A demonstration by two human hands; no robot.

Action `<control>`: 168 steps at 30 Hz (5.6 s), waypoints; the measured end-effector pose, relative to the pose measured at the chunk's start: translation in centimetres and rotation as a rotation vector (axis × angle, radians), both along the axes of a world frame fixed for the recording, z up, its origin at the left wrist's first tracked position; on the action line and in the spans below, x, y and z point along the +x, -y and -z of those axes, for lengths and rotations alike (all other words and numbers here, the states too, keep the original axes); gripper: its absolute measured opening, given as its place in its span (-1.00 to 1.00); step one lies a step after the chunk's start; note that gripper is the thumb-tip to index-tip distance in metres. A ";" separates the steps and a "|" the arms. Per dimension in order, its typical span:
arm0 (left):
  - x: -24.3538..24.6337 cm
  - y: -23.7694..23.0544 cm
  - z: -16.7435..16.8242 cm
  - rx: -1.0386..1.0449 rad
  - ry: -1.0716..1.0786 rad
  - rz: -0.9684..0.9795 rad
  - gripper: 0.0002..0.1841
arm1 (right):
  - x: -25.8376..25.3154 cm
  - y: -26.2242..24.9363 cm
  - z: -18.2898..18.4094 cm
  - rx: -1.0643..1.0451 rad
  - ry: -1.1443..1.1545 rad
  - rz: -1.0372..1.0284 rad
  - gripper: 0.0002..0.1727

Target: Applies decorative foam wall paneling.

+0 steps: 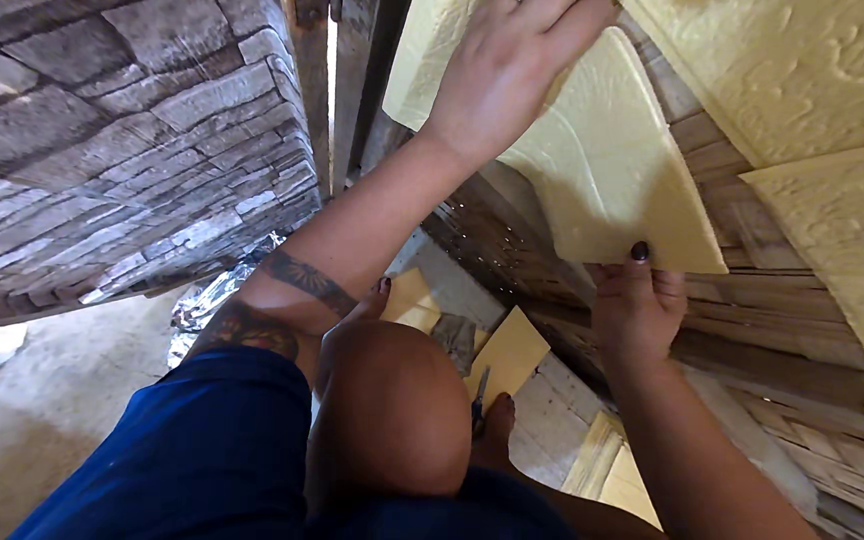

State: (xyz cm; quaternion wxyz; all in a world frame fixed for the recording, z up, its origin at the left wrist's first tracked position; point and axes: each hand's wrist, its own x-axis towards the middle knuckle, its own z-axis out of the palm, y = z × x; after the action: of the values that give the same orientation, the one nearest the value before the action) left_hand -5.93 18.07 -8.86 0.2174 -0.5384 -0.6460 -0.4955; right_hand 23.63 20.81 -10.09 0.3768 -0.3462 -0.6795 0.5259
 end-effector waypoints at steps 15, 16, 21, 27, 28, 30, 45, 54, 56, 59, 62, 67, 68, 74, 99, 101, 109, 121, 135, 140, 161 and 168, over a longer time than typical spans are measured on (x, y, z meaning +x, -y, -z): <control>1.5 7.1 3.5 0.047 -0.093 0.008 -0.64 | 3.9 4.4 -1.1 0.010 0.059 -0.040 -0.83; 1.6 7.8 4.1 0.053 -0.098 0.001 -0.61 | 4.0 5.1 -1.1 0.021 0.071 -0.058 -0.83; 1.3 10.8 6.7 0.090 0.093 -0.023 -0.37 | 4.0 7.7 -0.7 -0.014 0.066 -0.126 -0.80; 0.5 11.2 10.8 0.055 1.185 0.240 -0.54 | 3.5 9.6 -2.4 -0.102 0.036 -0.130 -0.81; 0.5 10.8 11.2 -0.040 1.406 0.274 -0.54 | 3.4 10.0 -2.6 -0.112 0.034 -0.128 -0.80; 0.5 9.6 11.5 -0.097 1.769 0.343 -0.45 | 3.1 10.6 -3.1 -0.131 0.027 -0.122 -0.79; -0.3 8.4 10.3 0.331 2.154 0.405 -0.72 | 2.3 12.7 -4.4 -0.087 0.067 -0.067 -0.80; 0.2 9.9 10.3 0.364 2.073 0.313 -0.71 | 2.4 13.4 -5.1 -0.011 0.105 -0.141 -0.78; 0.4 10.2 10.2 0.379 2.062 0.298 -0.75 | 2.6 13.5 -5.2 -0.013 0.111 -0.135 -0.78; 0.9 10.7 10.9 0.391 2.044 0.319 -0.78 | 2.9 13.7 -5.7 0.003 0.129 -0.121 -0.78; 1.2 10.9 12.0 0.376 2.024 0.359 -0.70 | 3.3 13.7 -6.1 0.033 0.161 -0.137 -0.77; 0.9 10.5 11.6 0.320 2.049 0.407 -0.73 | 3.4 13.8 -6.3 0.049 0.153 -0.161 -0.77; 0.8 10.4 11.3 0.305 2.061 0.405 -0.74 | 3.4 13.8 -6.2 0.052 0.148 -0.159 -0.77; 0.8 9.3 11.7 0.294 2.041 0.435 -0.69 | 3.6 13.7 -5.1 0.034 0.142 -0.107 -0.80; 0.6 6.9 12.3 0.301 2.009 0.396 -0.73 | 4.1 11.7 -2.4 0.039 0.171 -0.103 -0.81; 0.6 6.8 12.3 0.306 2.006 0.398 -0.73 | 4.1 11.5 -2.4 0.042 0.169 -0.110 -0.81; 0.7 5.9 13.2 0.344 2.004 0.388 -0.69 | 4.1 11.0 -2.1 0.044 0.158 -0.119 -0.82; 0.5 6.6 12.2 0.342 1.980 0.382 -0.72 | 4.0 11.1 -1.7 0.019 0.136 -0.113 -0.81; 0.3 6.4 12.3 0.335 1.992 0.382 -0.69 | 4.0 10.8 -1.5 0.008 0.138 -0.127 -0.81; 0.2 6.5 12.1 0.348 2.003 0.392 -0.71 | 3.8 10.7 -1.6 0.013 0.136 -0.134 -0.81; 0.0 6.2 11.9 0.277 1.998 0.401 -0.67 | 3.9 10.5 -1.7 0.026 0.149 -0.115 -0.82; -0.1 5.3 13.0 0.237 1.992 0.409 -0.61 | 3.9 10.3 -1.6 0.016 0.124 -0.110 -0.81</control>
State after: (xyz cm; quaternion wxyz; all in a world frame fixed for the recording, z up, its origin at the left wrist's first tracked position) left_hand -6.01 12.74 -21.89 -0.4549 0.0428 -0.3762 -0.8060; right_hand 27.51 10.47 -8.47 0.3073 -0.3374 -0.7235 0.5179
